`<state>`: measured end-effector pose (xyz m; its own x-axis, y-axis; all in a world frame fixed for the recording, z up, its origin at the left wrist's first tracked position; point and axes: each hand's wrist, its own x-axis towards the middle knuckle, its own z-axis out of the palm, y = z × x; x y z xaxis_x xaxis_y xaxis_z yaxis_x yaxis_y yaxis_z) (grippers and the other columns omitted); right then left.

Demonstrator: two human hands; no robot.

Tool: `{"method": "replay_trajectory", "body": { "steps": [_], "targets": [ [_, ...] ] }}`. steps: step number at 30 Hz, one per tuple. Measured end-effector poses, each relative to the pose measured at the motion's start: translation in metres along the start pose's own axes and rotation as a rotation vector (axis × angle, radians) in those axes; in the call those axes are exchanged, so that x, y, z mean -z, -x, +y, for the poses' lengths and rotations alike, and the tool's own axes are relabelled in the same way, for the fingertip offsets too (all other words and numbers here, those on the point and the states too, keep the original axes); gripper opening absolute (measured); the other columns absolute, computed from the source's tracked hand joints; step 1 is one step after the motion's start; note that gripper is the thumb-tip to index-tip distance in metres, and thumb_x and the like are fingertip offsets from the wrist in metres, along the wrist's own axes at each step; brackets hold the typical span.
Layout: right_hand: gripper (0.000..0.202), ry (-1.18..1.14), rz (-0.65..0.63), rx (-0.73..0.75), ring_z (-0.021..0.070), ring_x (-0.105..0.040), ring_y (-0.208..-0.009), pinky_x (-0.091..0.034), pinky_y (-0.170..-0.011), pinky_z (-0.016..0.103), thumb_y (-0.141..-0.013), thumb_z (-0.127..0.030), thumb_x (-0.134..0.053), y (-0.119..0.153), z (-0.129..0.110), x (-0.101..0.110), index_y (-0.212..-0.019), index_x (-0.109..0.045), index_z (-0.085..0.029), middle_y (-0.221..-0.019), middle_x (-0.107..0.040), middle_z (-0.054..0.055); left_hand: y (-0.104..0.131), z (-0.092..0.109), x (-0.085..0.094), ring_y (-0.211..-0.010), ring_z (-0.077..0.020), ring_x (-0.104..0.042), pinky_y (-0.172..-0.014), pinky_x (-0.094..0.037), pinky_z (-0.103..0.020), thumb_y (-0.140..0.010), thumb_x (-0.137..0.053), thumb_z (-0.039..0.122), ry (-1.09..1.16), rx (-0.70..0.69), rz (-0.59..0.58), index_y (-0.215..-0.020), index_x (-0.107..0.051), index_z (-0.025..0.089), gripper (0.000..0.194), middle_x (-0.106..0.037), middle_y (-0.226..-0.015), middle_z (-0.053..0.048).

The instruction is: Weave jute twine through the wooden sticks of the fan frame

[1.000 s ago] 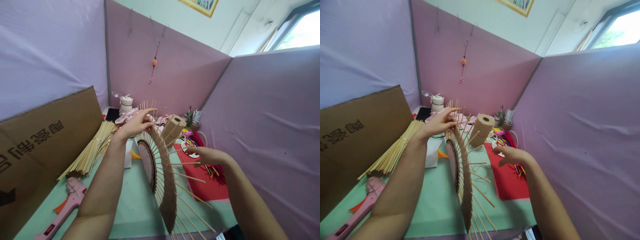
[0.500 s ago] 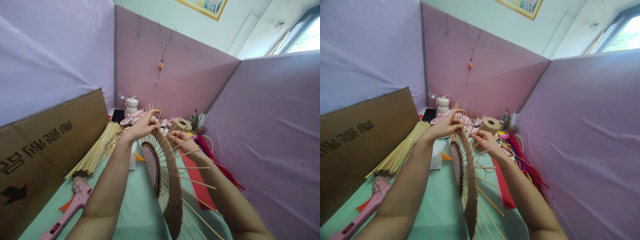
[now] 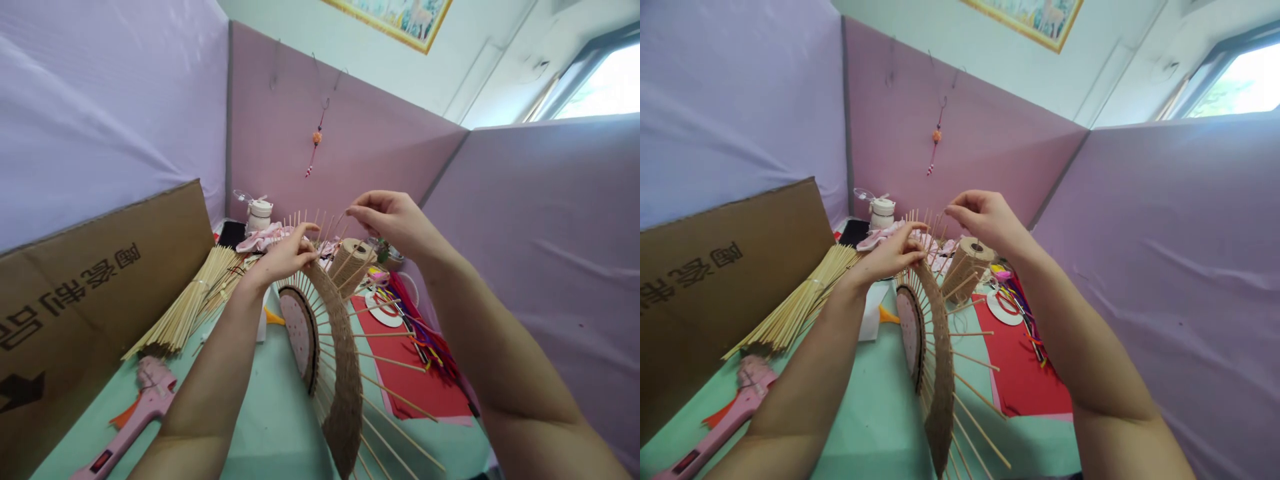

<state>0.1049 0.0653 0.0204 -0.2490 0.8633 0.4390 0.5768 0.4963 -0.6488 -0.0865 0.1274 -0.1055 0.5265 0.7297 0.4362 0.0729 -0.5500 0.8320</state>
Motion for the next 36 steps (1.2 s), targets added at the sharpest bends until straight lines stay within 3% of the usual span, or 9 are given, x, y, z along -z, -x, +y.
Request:
{"method": "replay_trajectory", "body": {
  "steps": [4, 8, 13, 18, 24, 29, 32, 36],
  "targets": [
    [0.025, -0.015, -0.043, 0.080, 0.0074, -0.045, -0.058, -0.035, -0.054, 0.021, -0.078, -0.039, -0.068, 0.016, 0.005, 0.003, -0.078, -0.066, -0.014, -0.065, -0.056, -0.001, 0.001, 0.001, 0.001, -0.065, -0.0115, -0.058, -0.060, -0.046, -0.023, -0.080, -0.053, 0.015, -0.005, 0.009, 0.008, -0.126, -0.037, 0.020, 0.048, -0.060, -0.071, 0.004],
    [0.025, -0.066, 0.078, -0.092, 0.0101, -0.049, -0.060, -0.038, -0.057, 0.024, -0.077, -0.040, -0.067, 0.050, 0.047, 0.006, -0.075, -0.065, -0.015, -0.067, -0.060, 0.000, 0.002, 0.001, 0.003, -0.066, -0.0117, -0.058, -0.060, -0.045, -0.022, -0.080, -0.053, 0.013, -0.011, 0.003, -0.005, -0.126, -0.038, 0.019, 0.050, -0.061, -0.072, 0.003],
    [0.028, -0.122, -0.115, -0.311, 0.0140, -0.053, -0.065, -0.041, -0.063, 0.027, -0.076, -0.044, -0.066, 0.100, 0.097, -0.033, -0.077, -0.070, -0.016, -0.070, -0.063, 0.003, 0.002, 0.005, 0.001, -0.064, -0.0122, -0.058, -0.059, -0.046, -0.023, -0.080, -0.053, 0.013, 0.013, 0.017, -0.023, -0.127, -0.039, 0.017, 0.049, -0.061, -0.072, 0.001],
    [0.023, -0.325, -0.269, -0.377, 0.0169, -0.057, -0.073, -0.045, -0.068, 0.028, -0.079, -0.038, -0.060, 0.127, 0.085, -0.073, -0.078, -0.070, -0.017, -0.078, -0.067, 0.003, 0.002, 0.006, 0.000, -0.069, -0.0117, -0.060, -0.060, -0.047, -0.023, -0.081, -0.051, 0.011, 0.060, 0.000, -0.093, -0.123, -0.042, 0.017, 0.043, -0.063, -0.083, -0.002],
    [0.017, -0.384, -0.234, -0.406, 0.0175, -0.058, -0.073, -0.046, -0.065, 0.028, -0.076, -0.033, -0.062, 0.124, 0.063, -0.083, -0.079, -0.071, -0.018, -0.082, -0.069, 0.003, 0.008, 0.010, 0.003, -0.077, -0.0135, -0.063, -0.063, -0.048, -0.024, -0.080, -0.057, 0.017, 0.058, 0.049, -0.063, -0.120, -0.035, 0.019, 0.045, -0.067, -0.088, -0.003],
    [0.013, -0.416, -0.204, -0.439, 0.0163, -0.056, -0.067, -0.045, -0.062, 0.027, -0.072, -0.028, -0.064, 0.122, 0.069, -0.089, -0.075, -0.070, -0.018, -0.075, -0.067, 0.002, 0.009, 0.017, 0.000, -0.082, -0.0152, -0.064, -0.063, -0.049, -0.023, -0.074, -0.069, 0.023, 0.112, 0.100, -0.099, -0.132, -0.030, 0.019, 0.069, -0.068, -0.100, -0.008],
    [0.014, -0.392, -0.225, -0.405, 0.0171, -0.058, -0.069, -0.045, -0.064, 0.028, -0.072, -0.027, -0.062, 0.120, 0.076, -0.092, -0.077, -0.071, -0.018, -0.076, -0.068, 0.003, 0.007, 0.016, -0.003, -0.070, -0.0131, -0.063, -0.050, -0.044, -0.020, -0.072, -0.071, 0.021, 0.206, 0.135, -0.154, -0.143, -0.021, 0.021, 0.087, -0.068, -0.100, -0.009],
    [0.014, -0.339, -0.248, -0.338, 0.0152, -0.054, -0.064, -0.042, -0.060, 0.026, -0.072, -0.024, -0.059, 0.117, 0.089, -0.097, -0.072, -0.071, -0.018, -0.070, -0.066, 0.003, 0.006, 0.012, -0.002, -0.052, -0.0067, -0.053, -0.041, -0.037, -0.016, -0.073, -0.073, 0.019, 0.347, 0.110, -0.188, -0.151, -0.010, 0.030, 0.101, -0.065, -0.087, -0.003]
  ]
}}
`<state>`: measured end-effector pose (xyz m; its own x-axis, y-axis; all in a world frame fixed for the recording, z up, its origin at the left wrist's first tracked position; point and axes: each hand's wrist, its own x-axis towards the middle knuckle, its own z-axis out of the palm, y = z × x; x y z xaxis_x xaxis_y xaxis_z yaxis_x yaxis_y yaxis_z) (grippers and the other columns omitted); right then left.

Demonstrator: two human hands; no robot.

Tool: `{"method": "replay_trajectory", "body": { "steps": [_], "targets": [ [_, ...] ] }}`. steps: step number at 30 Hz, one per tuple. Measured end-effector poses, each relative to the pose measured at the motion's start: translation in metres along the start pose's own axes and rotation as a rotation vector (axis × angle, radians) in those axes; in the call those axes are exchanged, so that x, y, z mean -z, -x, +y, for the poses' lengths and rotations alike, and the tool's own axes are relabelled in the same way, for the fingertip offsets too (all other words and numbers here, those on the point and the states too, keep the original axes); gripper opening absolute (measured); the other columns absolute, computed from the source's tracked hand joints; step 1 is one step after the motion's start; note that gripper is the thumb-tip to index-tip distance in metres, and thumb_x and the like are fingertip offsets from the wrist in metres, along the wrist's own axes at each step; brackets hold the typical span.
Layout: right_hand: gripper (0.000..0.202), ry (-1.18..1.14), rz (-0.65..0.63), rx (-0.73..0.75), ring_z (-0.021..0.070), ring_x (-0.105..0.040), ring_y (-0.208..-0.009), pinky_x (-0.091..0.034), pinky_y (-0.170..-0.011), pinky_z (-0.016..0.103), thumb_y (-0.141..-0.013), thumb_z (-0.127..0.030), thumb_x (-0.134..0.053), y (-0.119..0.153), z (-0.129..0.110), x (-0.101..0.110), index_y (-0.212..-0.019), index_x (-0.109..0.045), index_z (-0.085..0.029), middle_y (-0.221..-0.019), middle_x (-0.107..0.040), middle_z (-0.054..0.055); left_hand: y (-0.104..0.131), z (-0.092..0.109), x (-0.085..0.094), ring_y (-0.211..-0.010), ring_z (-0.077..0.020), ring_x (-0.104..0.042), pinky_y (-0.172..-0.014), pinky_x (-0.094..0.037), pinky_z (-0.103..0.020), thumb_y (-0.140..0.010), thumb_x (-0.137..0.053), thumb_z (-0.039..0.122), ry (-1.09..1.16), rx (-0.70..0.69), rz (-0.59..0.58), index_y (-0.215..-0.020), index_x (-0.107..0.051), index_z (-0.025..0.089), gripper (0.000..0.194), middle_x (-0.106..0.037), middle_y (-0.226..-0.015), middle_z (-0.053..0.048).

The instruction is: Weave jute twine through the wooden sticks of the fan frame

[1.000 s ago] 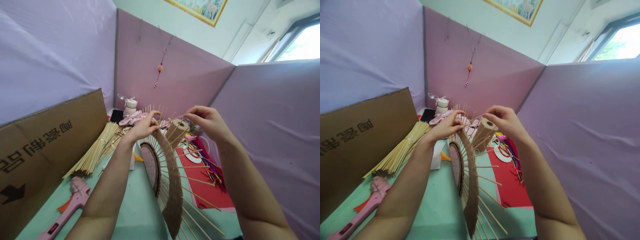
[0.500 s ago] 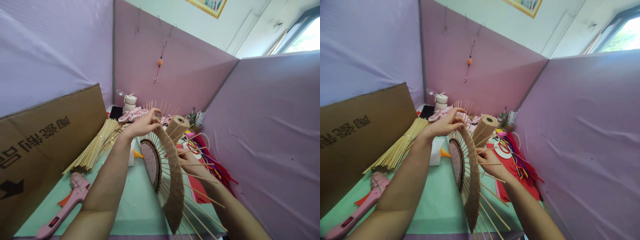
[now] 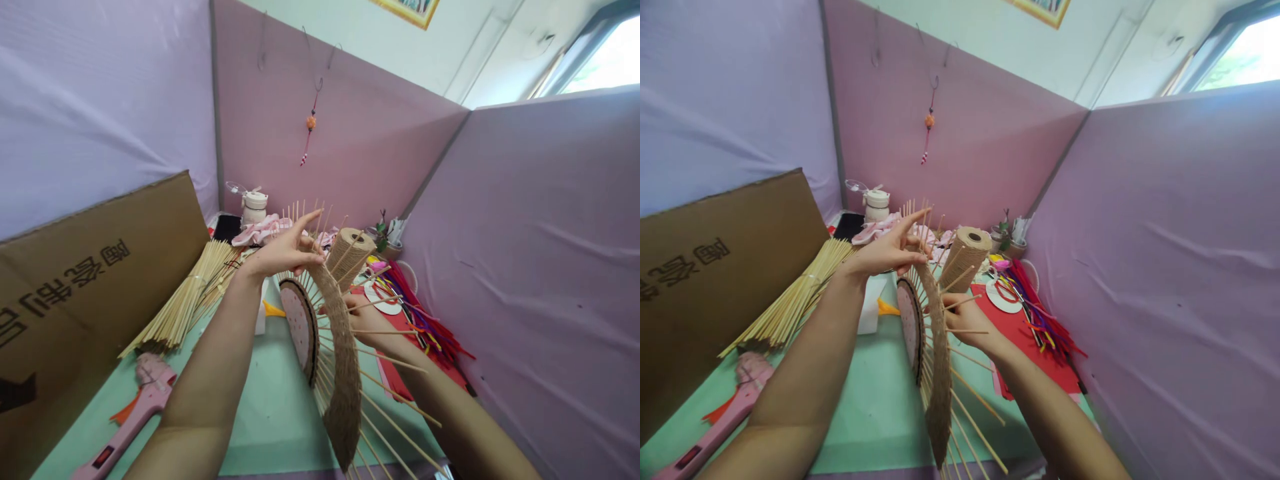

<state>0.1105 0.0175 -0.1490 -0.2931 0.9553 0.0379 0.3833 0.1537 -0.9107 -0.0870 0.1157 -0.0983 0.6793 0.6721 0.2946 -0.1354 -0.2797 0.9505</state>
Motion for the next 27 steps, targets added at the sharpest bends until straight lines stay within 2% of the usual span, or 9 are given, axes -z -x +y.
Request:
{"method": "replay_trajectory", "body": {
  "steps": [9, 14, 16, 17, 18, 20, 23, 25, 27],
  "targets": [
    [0.025, 0.099, -0.061, 0.087, 0.0146, -0.055, -0.069, -0.042, -0.063, 0.024, -0.086, -0.031, -0.051, -0.001, 0.011, -0.001, -0.079, -0.070, -0.016, -0.074, -0.064, 0.002, 0.001, -0.004, 0.011, -0.043, -0.0020, -0.047, -0.040, -0.038, -0.013, -0.073, -0.073, 0.016, 0.111, -0.018, -0.083, -0.152, -0.007, 0.034, 0.104, -0.062, -0.078, 0.002],
    [0.036, 0.226, -0.454, 0.032, 0.0152, -0.060, -0.084, -0.047, -0.076, 0.026, -0.084, -0.039, -0.062, 0.022, 0.025, 0.052, -0.111, -0.067, -0.017, -0.094, -0.068, 0.005, 0.007, -0.002, 0.019, -0.042, -0.0013, -0.044, -0.037, -0.034, -0.011, -0.072, -0.074, 0.015, 0.126, -0.008, -0.104, -0.152, -0.010, 0.032, 0.104, -0.062, -0.076, 0.002],
    [0.047, 0.134, -0.608, -0.019, 0.0178, -0.061, -0.100, -0.048, -0.085, 0.029, -0.080, -0.042, -0.067, 0.028, 0.039, 0.073, -0.120, -0.063, -0.017, -0.111, -0.066, 0.008, 0.010, 0.000, 0.021, -0.041, -0.0005, -0.043, -0.037, -0.033, -0.011, -0.072, -0.074, 0.016, 0.123, 0.002, -0.111, -0.152, -0.009, 0.032, 0.104, -0.062, -0.076, 0.001],
    [0.049, 0.069, -0.608, -0.047, 0.0191, -0.060, -0.106, -0.048, -0.088, 0.030, -0.080, -0.045, -0.066, 0.028, 0.046, 0.080, -0.121, -0.063, -0.017, -0.118, -0.065, 0.009, 0.010, 0.001, 0.022, -0.040, -0.0002, -0.043, -0.036, -0.033, -0.011, -0.072, -0.075, 0.017, 0.119, 0.003, -0.115, -0.152, -0.009, 0.032, 0.104, -0.063, -0.077, 0.001],
    [0.049, 0.018, -0.542, -0.079, 0.0199, -0.059, -0.109, -0.049, -0.089, 0.032, -0.082, -0.047, -0.063, 0.026, 0.054, 0.084, -0.121, -0.063, -0.017, -0.120, -0.064, 0.010, 0.010, 0.002, 0.022, -0.039, 0.0000, -0.043, -0.036, -0.033, -0.011, -0.072, -0.075, 0.018, 0.114, 0.002, -0.117, -0.152, -0.008, 0.031, 0.105, -0.064, -0.077, 0.001],
    [0.045, 0.037, -0.252, -0.143, 0.0198, -0.063, -0.100, -0.051, -0.082, 0.032, -0.087, -0.049, -0.055, 0.015, 0.066, 0.081, -0.114, -0.065, -0.014, -0.109, -0.068, 0.011, 0.010, 0.003, 0.021, -0.038, -0.0001, -0.043, -0.035, -0.033, -0.011, -0.072, -0.076, 0.019, 0.098, 0.001, -0.112, -0.152, -0.009, 0.030, 0.105, -0.063, -0.075, 0.001],
    [0.037, 0.401, 0.181, -0.169, 0.0192, -0.064, -0.085, -0.049, -0.075, 0.030, -0.091, -0.043, -0.047, -0.012, 0.072, 0.060, -0.095, -0.069, -0.013, -0.090, -0.070, 0.010, 0.009, 0.005, 0.018, -0.036, -0.0008, -0.043, -0.034, -0.032, -0.012, -0.072, -0.076, 0.020, 0.081, 0.010, -0.096, -0.152, -0.010, 0.028, 0.104, -0.062, -0.071, 0.002],
    [0.037, 0.691, 0.273, -0.201, 0.0211, -0.065, -0.087, -0.047, -0.077, 0.030, -0.092, -0.044, -0.047, -0.027, 0.071, 0.041, -0.090, -0.069, -0.015, -0.090, -0.071, 0.012, 0.008, 0.005, 0.017, -0.036, -0.0010, -0.043, -0.034, -0.032, -0.012, -0.072, -0.076, 0.019, 0.084, 0.021, -0.088, -0.152, -0.011, 0.028, 0.104, -0.062, -0.071, 0.002],
    [0.040, 0.889, 0.261, -0.292, 0.0251, -0.066, -0.092, -0.046, -0.077, 0.032, -0.091, -0.047, -0.048, -0.038, 0.068, 0.023, -0.093, -0.070, -0.014, -0.095, -0.071, 0.017, 0.008, 0.006, 0.017, -0.036, -0.0008, -0.043, -0.034, -0.032, -0.012, -0.071, -0.076, 0.018, 0.090, 0.030, -0.081, -0.152, -0.011, 0.027, 0.104, -0.062, -0.072, 0.003]
  ]
}}
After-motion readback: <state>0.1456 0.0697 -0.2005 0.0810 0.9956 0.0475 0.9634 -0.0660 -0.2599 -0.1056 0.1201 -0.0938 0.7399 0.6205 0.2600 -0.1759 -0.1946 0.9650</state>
